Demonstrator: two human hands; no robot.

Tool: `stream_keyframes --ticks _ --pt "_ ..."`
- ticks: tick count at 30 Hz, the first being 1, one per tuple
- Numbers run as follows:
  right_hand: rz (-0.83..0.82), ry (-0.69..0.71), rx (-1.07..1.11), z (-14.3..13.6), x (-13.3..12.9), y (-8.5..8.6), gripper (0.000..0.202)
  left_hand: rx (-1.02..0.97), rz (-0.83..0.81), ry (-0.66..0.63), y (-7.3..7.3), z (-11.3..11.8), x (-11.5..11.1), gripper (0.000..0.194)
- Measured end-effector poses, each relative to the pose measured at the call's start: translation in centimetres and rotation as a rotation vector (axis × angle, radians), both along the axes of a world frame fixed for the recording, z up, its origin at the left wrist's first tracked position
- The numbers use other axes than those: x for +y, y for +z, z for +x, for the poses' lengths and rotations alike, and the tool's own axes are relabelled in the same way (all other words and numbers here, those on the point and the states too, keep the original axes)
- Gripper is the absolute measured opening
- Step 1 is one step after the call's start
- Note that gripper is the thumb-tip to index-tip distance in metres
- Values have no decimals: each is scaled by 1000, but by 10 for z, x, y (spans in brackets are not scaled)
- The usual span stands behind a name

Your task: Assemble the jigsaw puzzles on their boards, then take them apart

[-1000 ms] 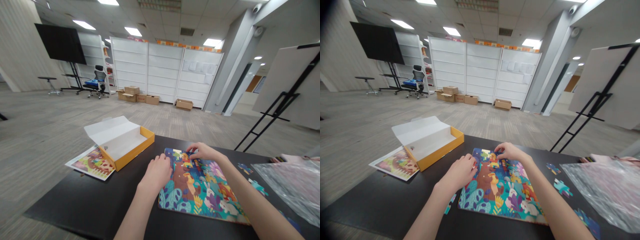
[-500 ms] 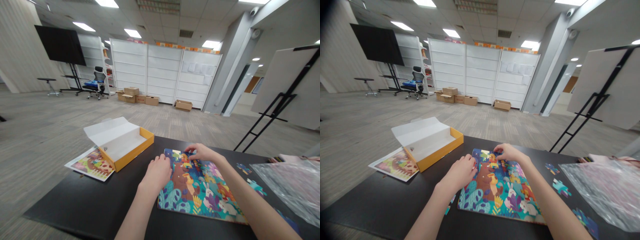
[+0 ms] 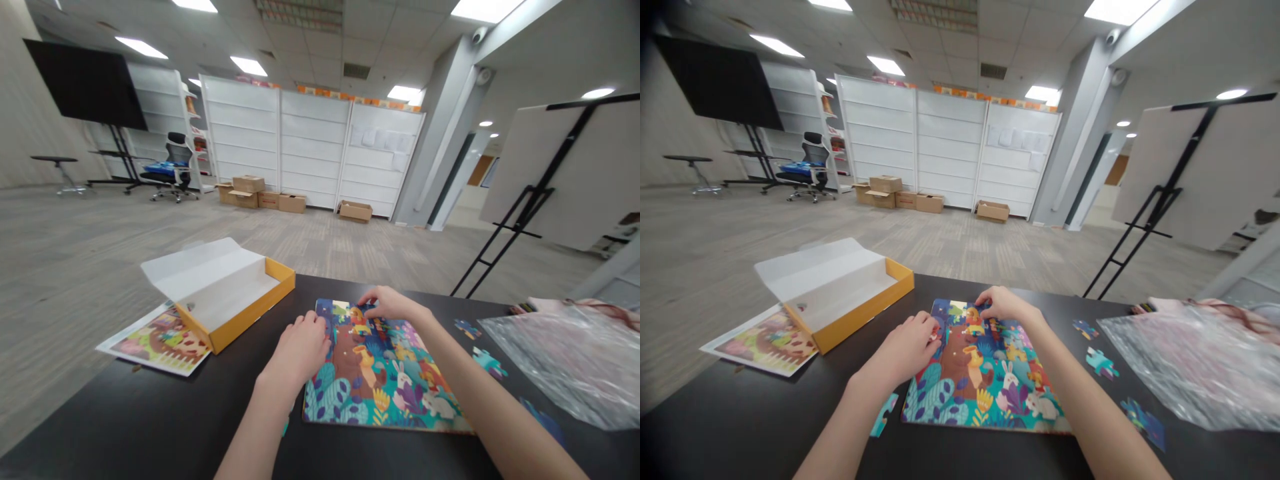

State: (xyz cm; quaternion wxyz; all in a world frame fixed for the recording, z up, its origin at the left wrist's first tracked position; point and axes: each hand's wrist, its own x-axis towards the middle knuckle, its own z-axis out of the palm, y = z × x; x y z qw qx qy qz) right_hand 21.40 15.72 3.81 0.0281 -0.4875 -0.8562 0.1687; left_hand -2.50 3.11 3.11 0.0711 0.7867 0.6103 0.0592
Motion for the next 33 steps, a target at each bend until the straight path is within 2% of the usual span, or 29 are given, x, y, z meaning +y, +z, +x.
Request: stream_keyframes --ticks 4,7,9,11,12,14,16,19,22,25,30,33 --pt "37 19 16 -1 -5 4 40 19 -2 -3 -3 0 4 22" --pt "113 -67 55 21 -10 11 42 34 -5 -1 -2 2 5 23" --pt "174 -219 33 53 -15 15 35 42 -6 -2 -1 3 5 23" --pt "244 -505 -118 94 -25 17 30 46 -6 -3 -1 3 4 24" --pt "242 -605 -171 115 -31 16 27 46 -1 -3 -2 3 3 25" --pt "218 -732 -238 156 -44 12 20 41 5 -3 -2 2 1 25" --pt "184 -798 -277 188 -55 3 14 31 4 -4 -3 0 0 26" --pt "143 -815 -298 215 -61 -12 13 22 12 -1 -4 0 1 26" --pt "127 -816 -304 225 -58 -22 14 23 32 5 -4 1 3 25" --pt "102 -803 -296 228 -52 -23 12 24 33 9 -4 1 4 24" --pt "72 -768 -243 233 -49 -21 22 10 28 2 -4 0 3 25" --pt "144 -769 -124 237 -51 -25 23 0 22 -5 -4 -1 2 26"
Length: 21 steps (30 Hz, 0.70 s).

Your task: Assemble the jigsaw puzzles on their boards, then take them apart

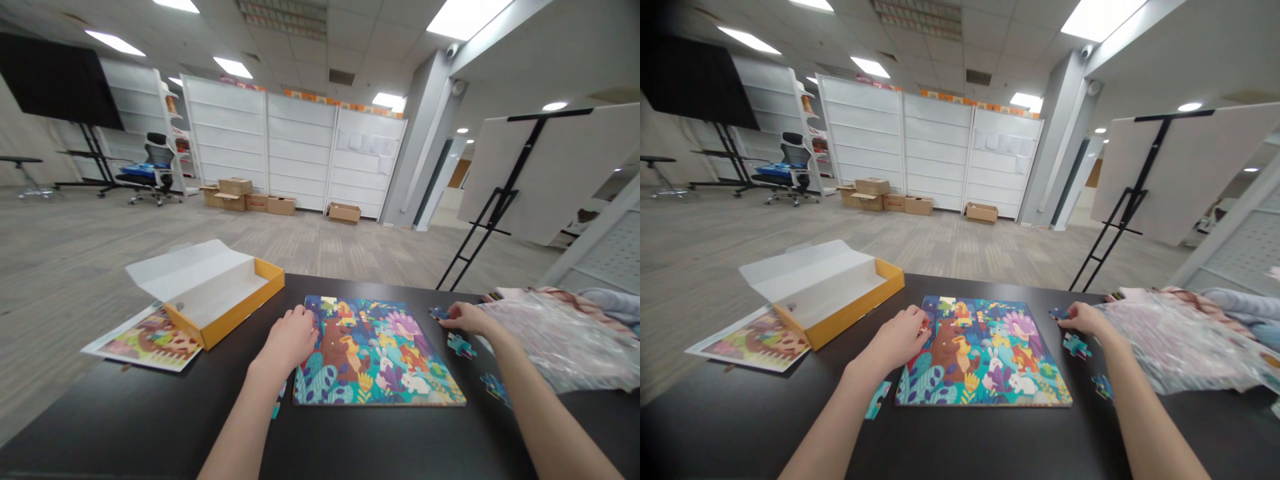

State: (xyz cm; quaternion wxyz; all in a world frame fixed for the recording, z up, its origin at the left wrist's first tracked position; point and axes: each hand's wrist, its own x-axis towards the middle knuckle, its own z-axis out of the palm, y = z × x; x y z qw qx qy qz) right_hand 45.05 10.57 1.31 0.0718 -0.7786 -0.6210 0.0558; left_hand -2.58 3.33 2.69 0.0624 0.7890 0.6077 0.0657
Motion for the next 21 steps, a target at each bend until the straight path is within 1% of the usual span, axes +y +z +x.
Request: stream_keyframes --ticks 3,6,8,11,12,15,17,19,21 --pt "164 48 144 -7 -4 -1 26 -6 -4 -5 1 0 -1 25" --pt "222 164 410 -35 -4 9 27 -2 -2 -7 3 0 -3 26" --pt "193 288 568 -67 0 22 30 0 1 -7 4 0 -4 27" --pt "157 544 639 -128 12 42 31 -8 4 -9 4 0 -5 27" --pt "128 604 653 -150 17 47 30 -11 4 -9 4 0 -5 27" --pt "35 696 693 -210 35 54 35 -17 1 -1 3 -1 -5 26" --pt "-2 736 738 -241 47 54 37 -23 0 6 3 -1 -5 26" --pt "-19 746 766 -262 58 50 33 -25 -1 10 3 -1 -5 25" --pt "-62 753 788 -275 66 45 26 -24 2 7 3 -1 -6 24"
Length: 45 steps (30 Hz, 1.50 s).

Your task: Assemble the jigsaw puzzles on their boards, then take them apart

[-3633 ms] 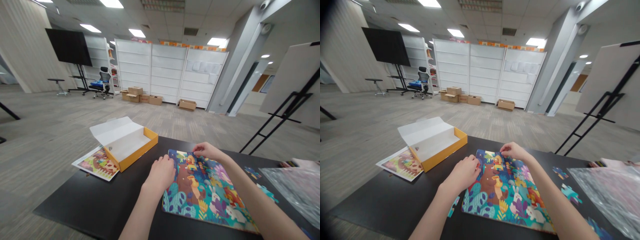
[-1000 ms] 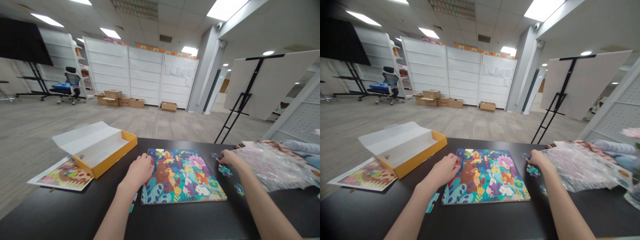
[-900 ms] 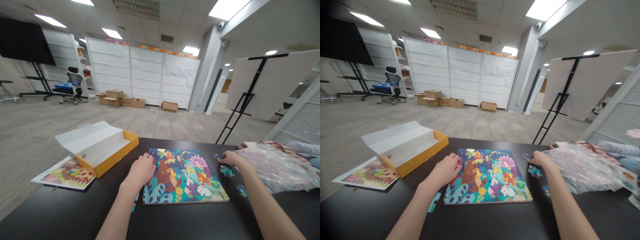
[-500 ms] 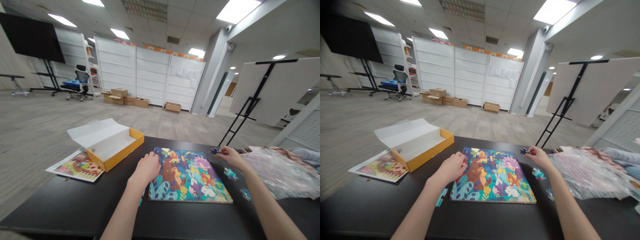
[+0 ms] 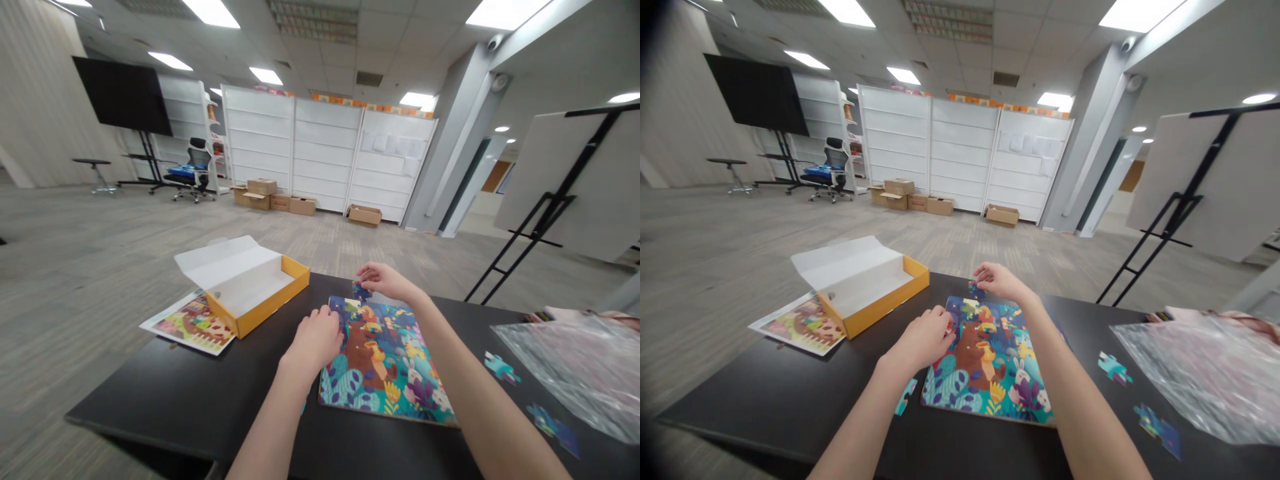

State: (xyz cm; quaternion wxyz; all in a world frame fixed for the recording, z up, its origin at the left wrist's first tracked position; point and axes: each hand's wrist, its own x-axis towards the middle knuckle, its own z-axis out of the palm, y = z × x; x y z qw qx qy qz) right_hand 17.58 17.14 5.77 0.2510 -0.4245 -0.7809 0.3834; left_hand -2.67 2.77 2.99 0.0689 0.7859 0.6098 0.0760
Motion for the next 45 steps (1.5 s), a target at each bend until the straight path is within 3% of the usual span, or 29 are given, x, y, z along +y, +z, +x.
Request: stream_keyframes --ticks 7,23,37,41,45 --pt "-131 68 -69 -9 7 -16 17 1 11 1 0 1 -1 24" --pt "-94 101 -97 -9 15 -29 22 25 34 -1 -4 3 0 23" --pt "-7 307 -302 -11 3 -15 52 17 46 -14 -3 2 -1 23" --pt "65 312 -359 -11 -1 -7 37 19 43 -7 -4 2 -1 22" --pt "-2 225 -259 -5 -3 -4 24 18 40 -9 -3 2 -1 22"
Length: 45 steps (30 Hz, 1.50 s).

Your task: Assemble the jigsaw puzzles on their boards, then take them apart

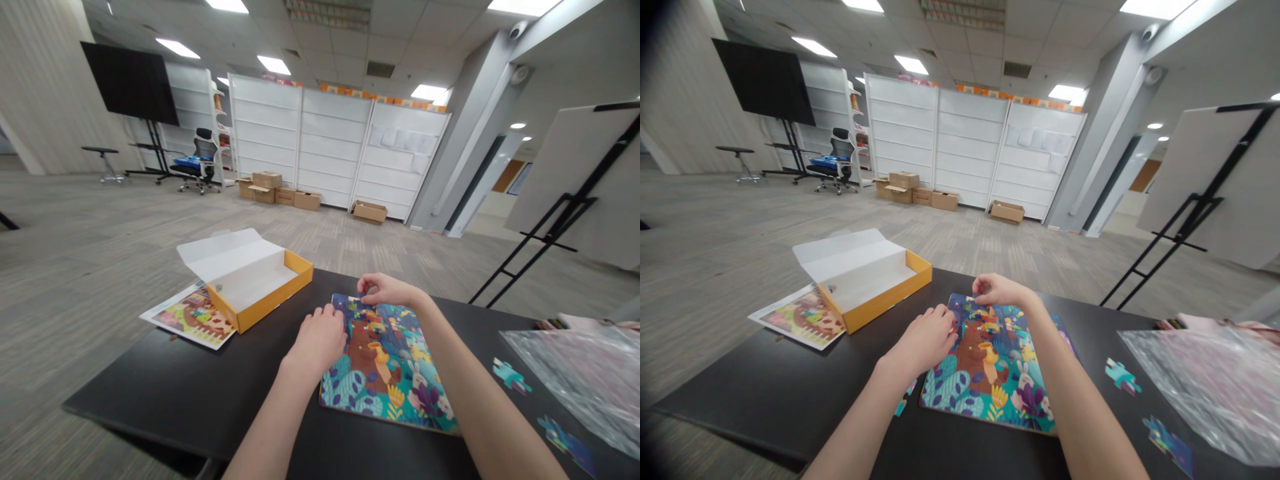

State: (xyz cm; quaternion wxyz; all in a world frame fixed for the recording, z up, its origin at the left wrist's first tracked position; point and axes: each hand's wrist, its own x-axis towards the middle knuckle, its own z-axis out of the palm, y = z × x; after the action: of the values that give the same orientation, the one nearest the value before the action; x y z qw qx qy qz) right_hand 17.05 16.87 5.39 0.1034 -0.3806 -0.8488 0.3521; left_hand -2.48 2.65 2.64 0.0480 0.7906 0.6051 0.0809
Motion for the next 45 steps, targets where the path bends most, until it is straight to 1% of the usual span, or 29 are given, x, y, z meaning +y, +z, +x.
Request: stream_keyframes --ticks 2,5,7,9,13,16,20,23,25,27,31,34,37,42,45 --pt "-51 -20 0 2 0 0 29 -4 -3 -5 1 0 0 23" --pt "-76 4 -67 4 0 2 38 -2 -9 2 1 0 -1 23" --pt "-91 25 -107 4 0 4 35 0 -9 7 1 0 0 23" --pt "-103 19 -114 5 -1 8 28 1 -4 5 1 0 0 23" --pt "-143 -50 -99 13 -8 14 24 2 -4 -4 2 0 0 24" --pt "-177 -99 -60 25 -17 14 25 6 -10 -11 4 1 -1 25" --pt "-137 -167 22 42 -33 5 28 17 -5 -2 4 2 -2 26" --pt "-110 -280 98 54 -48 -4 36 15 -13 -3 5 3 -3 26" --pt "-125 -341 152 60 -58 -12 43 7 -16 -7 6 2 -3 26" --pt "-155 -384 197 62 -65 -20 44 -1 -16 -11 5 1 -4 26" --pt "-169 -460 275 59 -70 -38 38 -13 -4 -19 2 -2 -4 25" --pt "-145 -492 310 54 -69 -46 35 -20 -8 -14 1 -2 -4 25" --pt "-80 -538 275 50 -68 -50 31 -23 -19 -12 2 -1 -4 25" --pt "155 -582 147 45 -68 -55 24 -8 -6 -13 1 0 -4 26" --pt "261 -618 111 40 -67 -60 24 -6 7 -19 -1 -1 -4 26"
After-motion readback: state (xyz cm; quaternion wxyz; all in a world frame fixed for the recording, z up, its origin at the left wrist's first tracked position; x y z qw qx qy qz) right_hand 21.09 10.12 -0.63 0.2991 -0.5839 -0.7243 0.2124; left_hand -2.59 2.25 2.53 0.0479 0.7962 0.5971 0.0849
